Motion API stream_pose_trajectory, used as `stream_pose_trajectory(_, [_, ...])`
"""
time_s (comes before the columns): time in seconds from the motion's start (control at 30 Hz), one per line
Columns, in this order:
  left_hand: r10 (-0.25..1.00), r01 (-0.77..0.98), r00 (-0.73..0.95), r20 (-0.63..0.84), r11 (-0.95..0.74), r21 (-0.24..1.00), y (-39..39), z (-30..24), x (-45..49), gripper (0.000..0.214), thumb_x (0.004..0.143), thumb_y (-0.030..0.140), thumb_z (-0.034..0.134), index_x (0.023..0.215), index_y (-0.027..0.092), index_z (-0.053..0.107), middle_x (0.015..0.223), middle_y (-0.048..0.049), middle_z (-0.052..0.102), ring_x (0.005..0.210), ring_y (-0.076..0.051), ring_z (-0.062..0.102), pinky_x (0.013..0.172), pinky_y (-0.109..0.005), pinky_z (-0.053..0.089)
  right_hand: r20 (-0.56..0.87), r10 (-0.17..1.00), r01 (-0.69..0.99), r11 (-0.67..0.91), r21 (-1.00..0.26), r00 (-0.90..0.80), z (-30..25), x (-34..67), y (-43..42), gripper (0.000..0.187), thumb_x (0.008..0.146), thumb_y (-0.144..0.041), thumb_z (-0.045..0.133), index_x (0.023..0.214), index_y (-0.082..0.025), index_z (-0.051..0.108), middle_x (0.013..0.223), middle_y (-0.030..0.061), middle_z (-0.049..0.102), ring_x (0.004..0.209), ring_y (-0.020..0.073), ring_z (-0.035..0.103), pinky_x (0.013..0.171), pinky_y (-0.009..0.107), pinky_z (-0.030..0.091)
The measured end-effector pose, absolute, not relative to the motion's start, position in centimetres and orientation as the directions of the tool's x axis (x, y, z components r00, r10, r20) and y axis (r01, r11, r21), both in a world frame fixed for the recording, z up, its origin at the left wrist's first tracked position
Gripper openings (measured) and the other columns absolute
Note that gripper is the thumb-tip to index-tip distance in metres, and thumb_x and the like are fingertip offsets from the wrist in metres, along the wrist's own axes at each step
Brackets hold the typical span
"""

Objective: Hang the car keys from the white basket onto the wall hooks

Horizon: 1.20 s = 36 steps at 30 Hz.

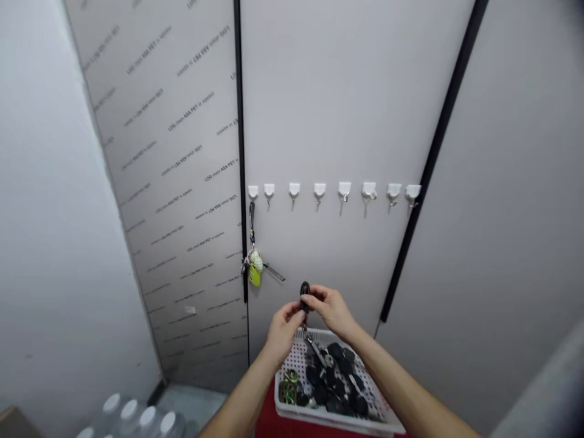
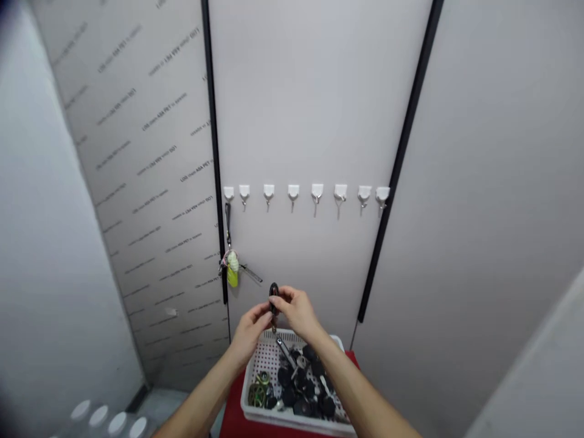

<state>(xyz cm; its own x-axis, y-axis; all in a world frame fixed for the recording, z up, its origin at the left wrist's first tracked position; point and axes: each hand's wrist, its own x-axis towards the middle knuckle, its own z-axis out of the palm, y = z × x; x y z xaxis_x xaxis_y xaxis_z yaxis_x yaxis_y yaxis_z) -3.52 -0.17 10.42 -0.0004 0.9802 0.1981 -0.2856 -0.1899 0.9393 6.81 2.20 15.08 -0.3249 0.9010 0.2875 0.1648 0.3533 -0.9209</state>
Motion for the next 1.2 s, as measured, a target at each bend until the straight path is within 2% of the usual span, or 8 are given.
stream_pose_trajectory(0.1, [0.973, -0.261, -0.078, 0.216, -0.229, 0.938, 1.1, 12.4, -4.3, 0.018, 0.057, 0.022, 0.051, 0.071, 0.010, 0.054, 0.057, 0.0004, 0.052, 0.050, -0.006, 0.043, 0.050, -0.019, 0.034, 0.359, 0.879, 0.177, 0.425, -0.888, -0.313, 16.9, 5.3, 3.7, 0.014, 0.057, -0.025, 0.050, 0.064, -0.013, 0.051, 0.053, -0.0022, 0.049, 0.049, 0.0075, 0.042, 0.050, 0.021, 0.034])
stream_pose_trajectory(0.23, [0.932, -0.226, -0.201, 0.302, -0.344, 0.911, 3.3, 16.1, -6.0, 0.016, 0.058, 0.024, 0.050, 0.067, 0.011, 0.053, 0.050, 0.0024, 0.048, 0.043, -0.004, 0.040, 0.044, -0.018, 0.032, 0.488, 0.857, 0.092, 0.506, -0.857, -0.168, 20.0, 3.1, 6.1, 0.028, 0.052, -0.026, 0.054, 0.077, -0.015, 0.046, 0.055, -0.0035, 0.050, 0.050, 0.0077, 0.044, 0.051, 0.022, 0.035])
stream_pose_trajectory(0.47, [0.873, -0.299, -0.264, 0.411, -0.479, 0.825, 6.5, 23.6, -8.5, 0.015, 0.056, 0.024, 0.051, 0.060, 0.010, 0.052, 0.047, 0.0038, 0.045, 0.038, -0.002, 0.037, 0.039, -0.015, 0.029, 0.663, 0.747, 0.126, 0.662, -0.739, -0.035, 25.9, -1.4, 9.6, 0.020, 0.050, -0.030, 0.053, 0.061, -0.015, 0.045, 0.053, -0.0039, 0.048, 0.049, 0.0075, 0.044, 0.049, 0.022, 0.037])
stream_pose_trajectory(0.6, [0.860, -0.261, -0.291, 0.420, -0.494, 0.829, 7.7, 25.6, -8.9, 0.014, 0.056, 0.024, 0.050, 0.056, 0.010, 0.051, 0.042, 0.0048, 0.042, 0.035, -0.002, 0.035, 0.037, -0.016, 0.029, 0.690, 0.721, 0.186, 0.670, -0.719, 0.072, 27.3, -2.7, 10.8, 0.016, 0.053, -0.028, 0.050, 0.061, -0.016, 0.046, 0.053, -0.0034, 0.048, 0.049, 0.0082, 0.045, 0.051, 0.022, 0.037])
stream_pose_trajectory(0.8, [0.878, -0.188, -0.311, 0.364, -0.433, 0.882, 9.3, 24.7, -8.8, 0.014, 0.059, 0.022, 0.048, 0.050, 0.011, 0.049, 0.035, 0.0062, 0.037, 0.033, -0.002, 0.033, 0.037, -0.016, 0.031, 0.641, 0.757, 0.305, 0.585, -0.751, 0.127, 26.8, -2.8, 11.5, 0.012, 0.053, -0.026, 0.048, 0.060, -0.017, 0.045, 0.053, -0.0030, 0.049, 0.049, 0.0094, 0.045, 0.052, 0.023, 0.037])
stream_pose_trajectory(1.0, [0.853, -0.123, -0.374, 0.363, -0.434, 0.893, 10.1, 23.1, -9.3, 0.010, 0.060, 0.018, 0.048, 0.061, 0.011, 0.055, 0.048, 0.0005, 0.053, 0.048, -0.007, 0.047, 0.051, -0.019, 0.039, 0.628, 0.774, 0.413, 0.549, -0.726, 0.076, 25.7, -2.7, 10.9, 0.009, 0.054, -0.024, 0.048, 0.058, -0.016, 0.047, 0.054, -0.0021, 0.049, 0.052, 0.0093, 0.045, 0.053, 0.023, 0.037])
stream_pose_trajectory(1.1, [0.823, -0.019, -0.395, 0.407, -0.450, 0.893, 10.1, 22.4, -9.5, 0.015, 0.059, 0.011, 0.046, 0.070, 0.011, 0.056, 0.067, -0.0040, 0.059, 0.064, -0.010, 0.052, 0.063, -0.021, 0.040, 0.624, 0.781, 0.383, 0.569, -0.728, 0.026, 25.3, -2.5, 10.8, 0.011, 0.055, -0.022, 0.048, 0.064, -0.016, 0.048, 0.056, -0.0022, 0.049, 0.052, 0.0089, 0.046, 0.054, 0.022, 0.037])
stream_pose_trajectory(1.2, [0.800, 0.103, -0.410, 0.438, -0.437, 0.894, 9.8, 21.7, -9.6, 0.024, 0.059, 0.006, 0.044, 0.079, 0.010, 0.054, 0.082, -0.0077, 0.058, 0.077, -0.012, 0.052, 0.073, -0.024, 0.038, 0.606, 0.796, 0.321, 0.570, -0.757, 0.014, 25.0, -2.1, 9.9, 0.013, 0.057, -0.021, 0.046, 0.068, -0.015, 0.050, 0.058, -0.0020, 0.050, 0.052, 0.0084, 0.046, 0.054, 0.023, 0.038])
